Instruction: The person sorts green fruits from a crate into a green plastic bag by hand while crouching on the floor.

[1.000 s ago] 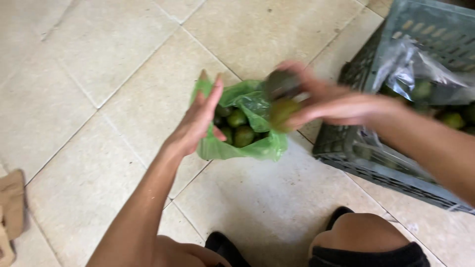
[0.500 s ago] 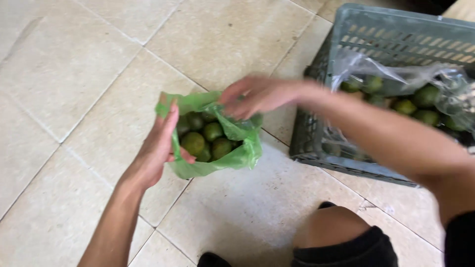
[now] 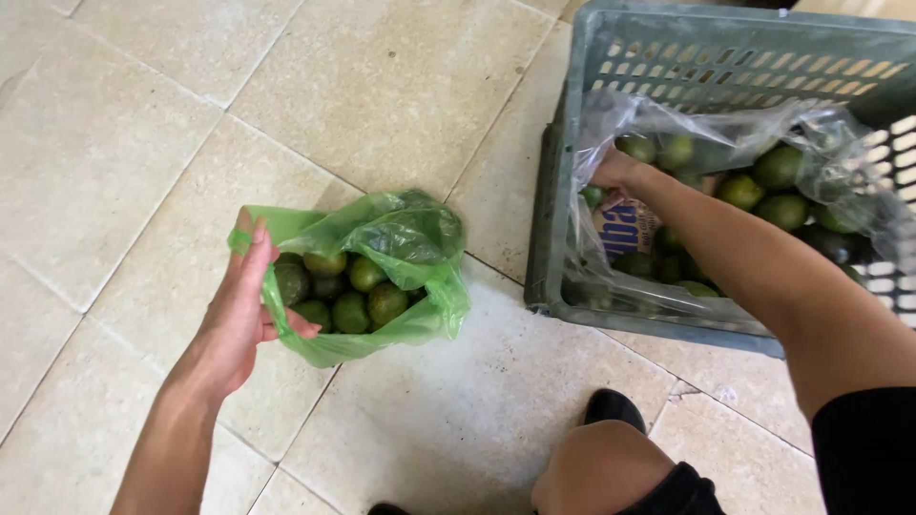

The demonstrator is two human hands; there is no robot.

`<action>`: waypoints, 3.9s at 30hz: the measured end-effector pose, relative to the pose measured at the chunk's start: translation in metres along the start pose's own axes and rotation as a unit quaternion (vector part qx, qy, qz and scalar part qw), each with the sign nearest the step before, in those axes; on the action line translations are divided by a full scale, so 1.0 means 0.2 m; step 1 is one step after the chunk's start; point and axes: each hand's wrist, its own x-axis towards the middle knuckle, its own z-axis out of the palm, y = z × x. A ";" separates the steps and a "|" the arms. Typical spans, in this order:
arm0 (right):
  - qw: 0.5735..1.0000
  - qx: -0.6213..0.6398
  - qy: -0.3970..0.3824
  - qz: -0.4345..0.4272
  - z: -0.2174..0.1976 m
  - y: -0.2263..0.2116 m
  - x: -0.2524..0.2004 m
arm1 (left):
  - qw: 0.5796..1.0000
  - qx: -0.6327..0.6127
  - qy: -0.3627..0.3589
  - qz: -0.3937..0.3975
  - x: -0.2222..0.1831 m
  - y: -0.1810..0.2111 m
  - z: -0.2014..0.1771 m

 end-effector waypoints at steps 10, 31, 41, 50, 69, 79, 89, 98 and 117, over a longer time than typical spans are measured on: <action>0.997 0.043 -0.051 -0.036 -0.16 0.23 0.25 | 1.000 -0.014 -0.017 -0.009 -0.02 -0.03 -0.02; 0.910 -0.132 -0.370 -0.131 1.32 -0.99 -0.91 | 0.988 -0.093 -0.049 0.116 0.06 -0.17 -0.07; 0.974 0.006 -0.196 -0.113 1.27 -0.86 -0.55 | 0.987 -0.140 -0.016 0.083 -0.08 -0.06 -0.21; 0.880 -0.413 -0.048 -0.229 0.92 -0.83 -0.38 | 0.990 -0.097 -0.018 0.105 0.00 -0.11 -0.18; 0.830 -0.521 -0.083 0.183 -0.24 0.14 -0.66 | 0.999 -0.009 -0.001 0.036 0.09 -0.19 -0.11; 0.852 -0.467 -0.016 0.237 -0.49 0.35 -0.58 | 1.000 -0.004 0.025 0.006 0.00 -0.06 -0.08; 0.878 -0.478 0.001 0.010 -1.19 0.87 -0.22 | 1.000 0.005 0.003 -0.005 -0.05 -0.03 -0.07; 0.873 -0.455 0.019 -0.175 -1.29 0.86 0.07 | 0.998 -0.015 -0.046 0.031 -0.02 -0.05 -0.08; 0.881 -0.388 -0.128 -0.237 1.32 -0.97 -0.76 | 0.999 0.013 -0.037 0.020 -0.09 -0.07 -0.10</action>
